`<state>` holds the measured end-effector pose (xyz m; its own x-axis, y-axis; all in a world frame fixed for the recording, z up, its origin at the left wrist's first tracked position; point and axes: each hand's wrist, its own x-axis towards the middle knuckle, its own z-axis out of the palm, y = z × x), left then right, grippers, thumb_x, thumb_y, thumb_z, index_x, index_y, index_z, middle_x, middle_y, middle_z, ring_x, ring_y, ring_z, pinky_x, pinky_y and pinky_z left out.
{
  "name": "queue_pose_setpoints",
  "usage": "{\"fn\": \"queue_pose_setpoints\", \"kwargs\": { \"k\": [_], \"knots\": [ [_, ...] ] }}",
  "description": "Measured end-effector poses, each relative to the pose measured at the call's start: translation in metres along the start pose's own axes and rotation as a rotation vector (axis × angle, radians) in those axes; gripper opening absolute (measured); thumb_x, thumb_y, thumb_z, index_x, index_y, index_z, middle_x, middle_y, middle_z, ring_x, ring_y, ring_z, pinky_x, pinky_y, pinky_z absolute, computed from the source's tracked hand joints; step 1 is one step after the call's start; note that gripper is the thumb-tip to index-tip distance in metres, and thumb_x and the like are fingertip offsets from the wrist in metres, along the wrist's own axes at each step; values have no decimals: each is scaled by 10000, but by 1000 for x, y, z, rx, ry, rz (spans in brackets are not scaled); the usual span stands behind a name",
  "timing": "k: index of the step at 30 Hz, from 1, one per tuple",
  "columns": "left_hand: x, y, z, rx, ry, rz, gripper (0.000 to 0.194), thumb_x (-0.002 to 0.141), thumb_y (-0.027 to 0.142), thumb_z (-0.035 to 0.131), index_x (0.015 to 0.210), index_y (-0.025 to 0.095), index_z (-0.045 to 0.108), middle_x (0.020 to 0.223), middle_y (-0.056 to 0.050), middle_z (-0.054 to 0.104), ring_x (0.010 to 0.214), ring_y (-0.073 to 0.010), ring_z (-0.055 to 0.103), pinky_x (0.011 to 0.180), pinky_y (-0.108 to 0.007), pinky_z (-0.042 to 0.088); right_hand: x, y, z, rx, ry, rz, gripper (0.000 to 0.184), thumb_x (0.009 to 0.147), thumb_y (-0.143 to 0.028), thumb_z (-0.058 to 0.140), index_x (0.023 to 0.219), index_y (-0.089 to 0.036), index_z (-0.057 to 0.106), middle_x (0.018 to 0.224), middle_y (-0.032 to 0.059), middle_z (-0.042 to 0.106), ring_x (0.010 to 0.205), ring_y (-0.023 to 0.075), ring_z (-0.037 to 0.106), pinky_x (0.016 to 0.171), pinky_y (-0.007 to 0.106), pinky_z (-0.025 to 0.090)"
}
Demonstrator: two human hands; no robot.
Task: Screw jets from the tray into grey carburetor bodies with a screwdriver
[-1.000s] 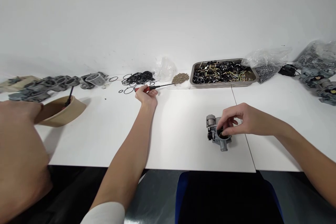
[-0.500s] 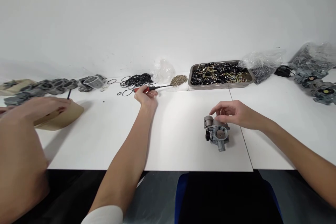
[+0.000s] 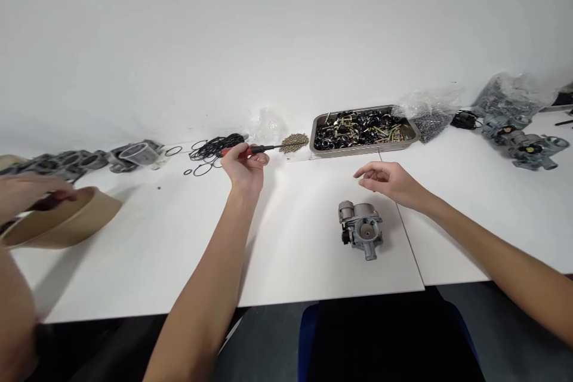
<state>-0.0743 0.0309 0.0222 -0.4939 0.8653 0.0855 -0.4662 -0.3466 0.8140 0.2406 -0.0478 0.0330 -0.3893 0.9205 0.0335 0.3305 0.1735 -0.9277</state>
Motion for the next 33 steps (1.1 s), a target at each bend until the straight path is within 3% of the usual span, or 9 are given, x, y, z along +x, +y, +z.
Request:
{"fn": "queue_pose_setpoints", "kwargs": {
  "k": [5,11,18,24,33],
  "knots": [
    [-48,0,36,-6,-175,-141,237,741,68,466,548,178,383,591,-34,466,410,-106,421,418,-266,346,6,8,-2,-1,92,11,344,810,-401,703,1070,-179,665,883,41,628,680,127,534,617,274,428],
    [-81,-17,50,70,-329,-290,273,745,106,531,518,169,394,579,-47,505,372,-97,417,423,-266,344,9,16,-6,-26,-6,84,401,750,-328,772,1098,-164,658,945,57,664,689,120,570,615,263,423],
    [-85,-22,50,95,-345,-316,254,758,93,515,542,169,406,606,-60,540,356,-104,422,405,-268,333,12,21,-2,71,0,90,348,725,-329,775,1014,-147,706,880,49,653,617,102,554,578,276,448],
    [-85,-19,49,95,-374,-302,222,711,125,549,539,171,415,592,-37,556,366,-92,435,413,-250,359,11,18,-4,49,76,42,277,720,-399,772,796,-139,716,735,36,647,566,96,521,542,271,424],
    [-86,-17,50,90,-409,-293,221,698,136,537,514,170,419,546,-21,534,361,-88,440,417,-242,354,11,17,-4,64,94,38,216,724,-342,761,794,-141,726,713,30,644,555,93,525,520,255,421]
  ]
}}
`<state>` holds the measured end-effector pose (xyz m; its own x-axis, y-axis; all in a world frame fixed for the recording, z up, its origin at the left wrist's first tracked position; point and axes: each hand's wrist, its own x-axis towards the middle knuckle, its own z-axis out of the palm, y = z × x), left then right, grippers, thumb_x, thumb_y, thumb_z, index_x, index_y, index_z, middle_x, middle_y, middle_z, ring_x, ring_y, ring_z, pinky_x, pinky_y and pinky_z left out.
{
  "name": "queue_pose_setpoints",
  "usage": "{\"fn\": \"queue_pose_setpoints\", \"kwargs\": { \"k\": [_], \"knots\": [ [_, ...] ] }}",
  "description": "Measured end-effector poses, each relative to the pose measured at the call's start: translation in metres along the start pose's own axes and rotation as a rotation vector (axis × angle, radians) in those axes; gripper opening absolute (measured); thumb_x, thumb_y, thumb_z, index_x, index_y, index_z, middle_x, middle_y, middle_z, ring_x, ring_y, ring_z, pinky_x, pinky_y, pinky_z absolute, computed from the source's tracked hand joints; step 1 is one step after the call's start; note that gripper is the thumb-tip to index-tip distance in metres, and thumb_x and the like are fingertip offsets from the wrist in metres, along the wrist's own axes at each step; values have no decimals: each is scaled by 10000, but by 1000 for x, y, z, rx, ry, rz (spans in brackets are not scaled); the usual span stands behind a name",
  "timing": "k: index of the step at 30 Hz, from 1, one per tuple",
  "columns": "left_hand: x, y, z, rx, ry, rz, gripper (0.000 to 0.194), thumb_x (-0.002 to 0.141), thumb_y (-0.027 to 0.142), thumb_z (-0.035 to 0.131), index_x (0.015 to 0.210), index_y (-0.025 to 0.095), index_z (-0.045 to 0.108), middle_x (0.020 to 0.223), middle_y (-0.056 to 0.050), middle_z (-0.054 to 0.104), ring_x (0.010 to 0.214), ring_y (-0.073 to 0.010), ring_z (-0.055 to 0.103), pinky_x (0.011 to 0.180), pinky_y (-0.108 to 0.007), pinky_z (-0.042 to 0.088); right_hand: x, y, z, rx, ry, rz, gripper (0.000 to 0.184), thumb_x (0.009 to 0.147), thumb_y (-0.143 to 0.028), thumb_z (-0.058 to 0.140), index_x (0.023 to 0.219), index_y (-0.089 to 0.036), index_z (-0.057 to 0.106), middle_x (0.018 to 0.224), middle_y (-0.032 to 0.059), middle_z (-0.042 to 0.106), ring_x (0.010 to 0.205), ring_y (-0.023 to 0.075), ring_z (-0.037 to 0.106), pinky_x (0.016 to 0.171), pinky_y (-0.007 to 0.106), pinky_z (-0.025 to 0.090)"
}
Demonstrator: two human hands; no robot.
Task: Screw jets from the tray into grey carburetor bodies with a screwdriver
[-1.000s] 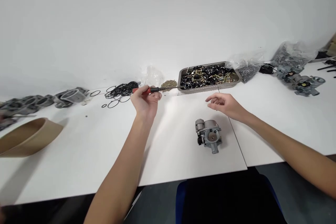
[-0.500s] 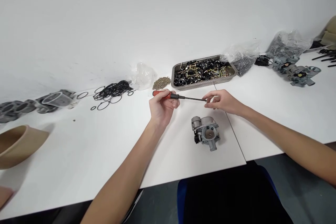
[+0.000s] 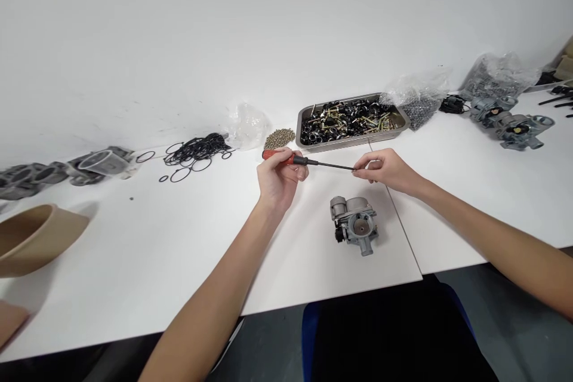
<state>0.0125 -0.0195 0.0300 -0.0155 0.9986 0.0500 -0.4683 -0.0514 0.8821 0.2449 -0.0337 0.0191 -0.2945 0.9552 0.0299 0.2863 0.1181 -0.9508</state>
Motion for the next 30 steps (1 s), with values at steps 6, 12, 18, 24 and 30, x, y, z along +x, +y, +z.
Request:
{"fn": "queue_pose_setpoints", "kwargs": {
  "k": [6,12,18,24,30],
  "knots": [
    [0,1,-1,-19,14,15,196,688,128,538,525,168,436,554,-22,540,348,-101,448,412,-255,343,0,0,-1,-5,5,-13,214,721,-341,765,799,-143,744,721,36,657,546,92,519,510,258,414],
    [1,0,-2,-13,10,24,193,689,139,552,544,176,431,546,-15,543,355,-101,459,419,-248,351,1,3,-2,-32,33,-29,194,709,-330,765,775,-148,769,739,53,691,543,97,520,503,263,418],
    [1,0,-1,-7,30,22,168,665,142,572,557,173,448,589,-20,584,347,-105,469,415,-255,346,2,4,-2,-84,78,-41,166,704,-319,766,741,-158,782,749,62,716,545,105,529,506,267,416],
    [1,0,-1,-3,34,22,149,663,151,576,562,169,468,599,-20,589,347,-99,466,408,-253,352,1,1,-2,-94,93,-35,166,711,-316,764,755,-158,784,722,58,713,541,110,534,509,269,411],
    [1,1,-2,-8,19,27,172,673,142,564,550,170,447,594,-26,574,345,-98,463,411,-255,354,2,3,-3,-110,46,4,209,715,-331,771,816,-148,785,759,60,715,547,106,532,521,269,419]
  ]
}}
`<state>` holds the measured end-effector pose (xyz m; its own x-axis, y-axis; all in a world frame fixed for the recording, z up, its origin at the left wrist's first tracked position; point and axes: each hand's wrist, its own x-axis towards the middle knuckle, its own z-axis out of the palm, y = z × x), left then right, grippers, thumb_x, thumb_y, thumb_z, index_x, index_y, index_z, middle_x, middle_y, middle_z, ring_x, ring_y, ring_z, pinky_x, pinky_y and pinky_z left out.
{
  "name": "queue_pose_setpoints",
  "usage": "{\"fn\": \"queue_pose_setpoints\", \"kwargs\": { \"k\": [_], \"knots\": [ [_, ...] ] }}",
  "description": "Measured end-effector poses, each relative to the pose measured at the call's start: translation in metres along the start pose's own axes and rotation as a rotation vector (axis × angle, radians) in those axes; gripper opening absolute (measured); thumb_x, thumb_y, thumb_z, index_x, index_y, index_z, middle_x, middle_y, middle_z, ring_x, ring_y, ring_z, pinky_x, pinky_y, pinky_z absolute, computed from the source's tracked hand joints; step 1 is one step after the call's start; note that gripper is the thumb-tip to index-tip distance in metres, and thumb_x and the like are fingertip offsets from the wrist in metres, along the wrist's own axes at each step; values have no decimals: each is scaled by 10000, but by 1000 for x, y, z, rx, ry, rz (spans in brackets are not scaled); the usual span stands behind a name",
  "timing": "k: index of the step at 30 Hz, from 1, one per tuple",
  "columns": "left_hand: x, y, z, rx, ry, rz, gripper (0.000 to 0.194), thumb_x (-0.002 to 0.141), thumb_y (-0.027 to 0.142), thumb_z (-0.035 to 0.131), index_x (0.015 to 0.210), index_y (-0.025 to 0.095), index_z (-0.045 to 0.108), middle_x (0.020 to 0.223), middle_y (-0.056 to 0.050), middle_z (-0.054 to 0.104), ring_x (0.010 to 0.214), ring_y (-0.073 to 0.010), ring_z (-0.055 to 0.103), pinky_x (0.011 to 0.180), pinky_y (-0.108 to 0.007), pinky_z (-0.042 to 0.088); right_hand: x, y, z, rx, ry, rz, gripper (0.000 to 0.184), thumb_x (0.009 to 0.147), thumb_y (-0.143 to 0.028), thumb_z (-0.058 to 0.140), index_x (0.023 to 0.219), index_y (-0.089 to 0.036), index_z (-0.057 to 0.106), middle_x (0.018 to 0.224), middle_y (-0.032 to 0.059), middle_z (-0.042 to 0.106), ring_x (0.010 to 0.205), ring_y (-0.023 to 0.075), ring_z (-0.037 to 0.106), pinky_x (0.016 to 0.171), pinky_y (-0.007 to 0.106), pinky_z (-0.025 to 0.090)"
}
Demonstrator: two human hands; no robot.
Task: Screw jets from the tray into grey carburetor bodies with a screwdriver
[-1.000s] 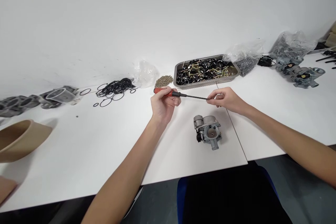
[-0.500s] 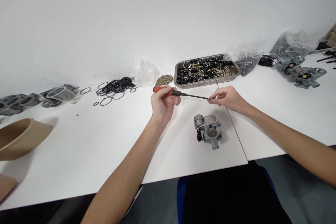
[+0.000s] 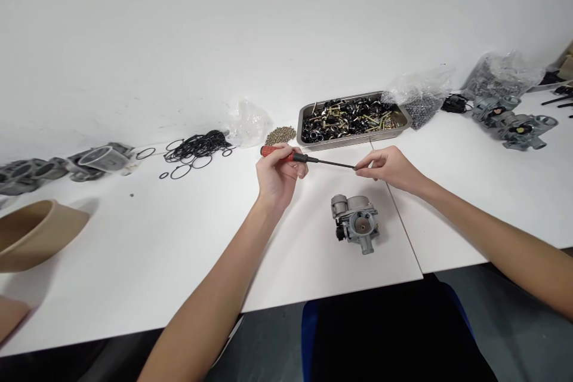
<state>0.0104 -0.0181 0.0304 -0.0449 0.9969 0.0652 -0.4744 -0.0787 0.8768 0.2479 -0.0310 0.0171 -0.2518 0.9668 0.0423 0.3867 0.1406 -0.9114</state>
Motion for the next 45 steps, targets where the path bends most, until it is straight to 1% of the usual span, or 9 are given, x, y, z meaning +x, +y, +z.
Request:
{"fn": "queue_pose_setpoints", "kwargs": {
  "k": [4,7,10,15,19,23,30,40,45],
  "knots": [
    [0,0,-1,1,5,3,160,680,146,561,569,171,449,603,-23,576,346,-97,463,410,-251,353,1,3,0,4,-80,15,295,685,-320,802,920,-142,778,839,63,712,575,99,544,544,261,427],
    [0,0,-1,5,5,-2,151,692,147,555,587,174,449,611,-23,578,353,-95,466,411,-248,361,0,3,0,23,-72,4,376,685,-325,808,1017,-154,763,923,64,696,559,75,525,538,250,419],
    [0,0,0,10,2,0,160,697,149,552,582,175,444,606,-25,572,356,-96,466,409,-249,359,-1,2,1,41,-59,-14,387,685,-336,813,1027,-162,761,955,65,684,556,69,523,535,250,424],
    [-1,1,1,25,-3,3,181,696,161,568,574,178,435,608,-24,574,364,-88,453,405,-249,361,-1,-1,3,82,-33,-34,287,726,-387,784,880,-145,765,817,64,692,548,93,525,508,263,427],
    [-1,2,0,23,-5,2,205,702,164,576,571,183,420,587,-18,560,365,-88,453,409,-250,370,-2,-3,3,98,13,-26,240,723,-377,780,777,-145,752,761,61,687,533,92,511,503,268,424],
    [0,3,-1,11,22,3,177,698,151,559,577,181,433,595,-21,575,363,-90,459,409,-253,374,-3,-5,2,145,16,5,260,711,-385,792,793,-140,760,706,53,668,534,95,500,506,270,415],
    [-1,3,-1,-2,-6,12,200,715,148,547,564,179,421,574,-19,549,363,-96,471,418,-251,377,-3,-5,2,215,27,36,297,686,-403,815,814,-139,768,655,36,636,548,102,495,526,279,407],
    [-2,5,1,10,20,11,169,695,152,558,557,174,463,602,-25,566,371,-90,463,412,-255,377,-2,-2,-1,220,46,17,314,681,-433,818,820,-155,776,641,26,623,543,100,484,532,281,405],
    [-3,3,2,23,12,28,233,728,152,562,542,179,425,541,-6,508,367,-93,462,417,-254,384,-2,-3,0,236,41,36,311,665,-414,829,818,-150,774,608,11,599,534,97,479,539,283,406]
  ]
}}
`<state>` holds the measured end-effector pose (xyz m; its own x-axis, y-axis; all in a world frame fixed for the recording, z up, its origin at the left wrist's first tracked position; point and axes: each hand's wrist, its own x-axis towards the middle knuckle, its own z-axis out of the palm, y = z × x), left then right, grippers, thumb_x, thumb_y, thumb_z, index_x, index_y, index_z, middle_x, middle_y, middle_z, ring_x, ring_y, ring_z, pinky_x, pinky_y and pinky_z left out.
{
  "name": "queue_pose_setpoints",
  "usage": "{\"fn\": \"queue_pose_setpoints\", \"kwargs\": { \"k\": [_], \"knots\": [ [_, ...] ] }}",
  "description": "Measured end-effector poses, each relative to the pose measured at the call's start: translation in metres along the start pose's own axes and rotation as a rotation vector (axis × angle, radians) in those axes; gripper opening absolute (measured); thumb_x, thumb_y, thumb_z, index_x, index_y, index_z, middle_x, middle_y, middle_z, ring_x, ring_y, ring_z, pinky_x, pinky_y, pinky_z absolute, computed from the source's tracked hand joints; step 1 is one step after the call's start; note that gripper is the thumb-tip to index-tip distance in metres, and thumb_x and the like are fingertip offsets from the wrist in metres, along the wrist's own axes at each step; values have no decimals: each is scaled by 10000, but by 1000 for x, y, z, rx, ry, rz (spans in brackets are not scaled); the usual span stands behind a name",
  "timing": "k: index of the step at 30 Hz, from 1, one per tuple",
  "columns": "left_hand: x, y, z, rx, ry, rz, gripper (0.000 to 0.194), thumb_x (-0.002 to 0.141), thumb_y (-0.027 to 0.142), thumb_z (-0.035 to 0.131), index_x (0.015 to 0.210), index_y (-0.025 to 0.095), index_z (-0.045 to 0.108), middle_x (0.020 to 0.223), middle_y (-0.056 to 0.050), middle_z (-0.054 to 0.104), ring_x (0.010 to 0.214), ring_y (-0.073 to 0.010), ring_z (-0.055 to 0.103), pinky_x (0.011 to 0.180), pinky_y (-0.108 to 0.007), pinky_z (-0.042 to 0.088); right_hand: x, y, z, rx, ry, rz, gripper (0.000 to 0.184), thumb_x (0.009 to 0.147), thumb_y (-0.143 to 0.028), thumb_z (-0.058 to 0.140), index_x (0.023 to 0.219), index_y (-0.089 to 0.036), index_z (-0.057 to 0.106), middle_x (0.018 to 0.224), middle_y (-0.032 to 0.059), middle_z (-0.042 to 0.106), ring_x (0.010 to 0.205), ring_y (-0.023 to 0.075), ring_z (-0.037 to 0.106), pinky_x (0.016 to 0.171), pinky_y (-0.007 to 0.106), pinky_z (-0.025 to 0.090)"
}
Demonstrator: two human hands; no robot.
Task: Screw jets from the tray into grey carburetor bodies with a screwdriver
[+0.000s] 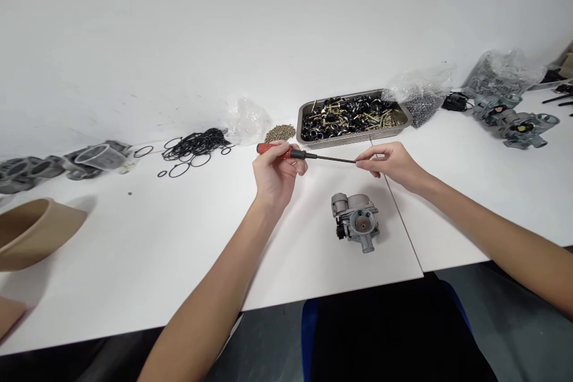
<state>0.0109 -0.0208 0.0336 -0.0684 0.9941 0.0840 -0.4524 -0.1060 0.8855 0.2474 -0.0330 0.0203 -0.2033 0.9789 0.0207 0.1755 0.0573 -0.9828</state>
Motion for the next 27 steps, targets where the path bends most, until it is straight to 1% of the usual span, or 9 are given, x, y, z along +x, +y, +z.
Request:
{"fn": "queue_pose_setpoints", "kwargs": {
  "k": [5,11,14,18,20,22,24,25,27],
  "knots": [
    [-2,-3,3,-13,15,20,200,740,161,631,600,174,489,545,17,516,393,-97,496,437,-250,416,0,2,3,55,62,3,288,660,-392,839,797,-147,771,582,1,576,529,92,461,543,288,400],
    [-8,-3,8,30,-10,162,173,776,203,731,741,162,566,733,-6,636,466,-105,593,510,-273,503,1,9,6,207,142,63,328,646,-407,848,838,-152,772,633,4,580,537,84,463,529,282,401],
    [-9,-2,9,36,-13,171,166,796,196,727,755,163,569,748,-6,640,469,-103,600,512,-272,509,0,9,6,192,159,7,318,653,-410,841,843,-164,773,688,18,615,546,85,466,538,290,418],
    [-9,-2,11,45,6,159,180,803,203,725,743,161,561,722,5,621,472,-101,598,508,-266,511,-1,7,8,153,211,-104,261,648,-389,842,792,-182,773,843,45,673,554,75,463,563,304,429],
    [-9,-2,12,38,15,159,187,797,205,729,739,161,557,721,9,617,469,-101,596,501,-264,508,-1,7,8,140,209,-121,249,655,-383,840,780,-180,769,870,49,677,553,74,468,573,306,433],
    [-8,0,11,42,25,146,182,797,200,726,733,161,560,711,6,618,459,-102,587,490,-264,503,0,7,6,125,174,-106,274,666,-397,837,806,-172,765,917,66,691,602,95,518,609,311,460],
    [-7,7,10,51,43,142,181,808,185,707,704,163,561,681,2,615,439,-97,563,466,-260,490,2,5,0,108,75,-71,352,687,-420,828,935,-178,766,1054,98,699,759,151,605,702,329,506],
    [-6,12,9,53,52,145,193,818,173,689,678,165,555,657,1,610,430,-93,550,452,-254,479,2,2,-4,95,-8,-58,420,694,-420,826,1039,-192,753,1154,109,682,877,185,630,769,347,522],
    [-3,26,9,41,61,160,252,842,138,623,610,167,530,600,-6,594,406,-90,521,416,-245,448,2,-5,-13,44,-237,-79,620,680,-390,847,1256,-244,673,1346,108,599,1127,240,599,922,394,513]
  ]
}}
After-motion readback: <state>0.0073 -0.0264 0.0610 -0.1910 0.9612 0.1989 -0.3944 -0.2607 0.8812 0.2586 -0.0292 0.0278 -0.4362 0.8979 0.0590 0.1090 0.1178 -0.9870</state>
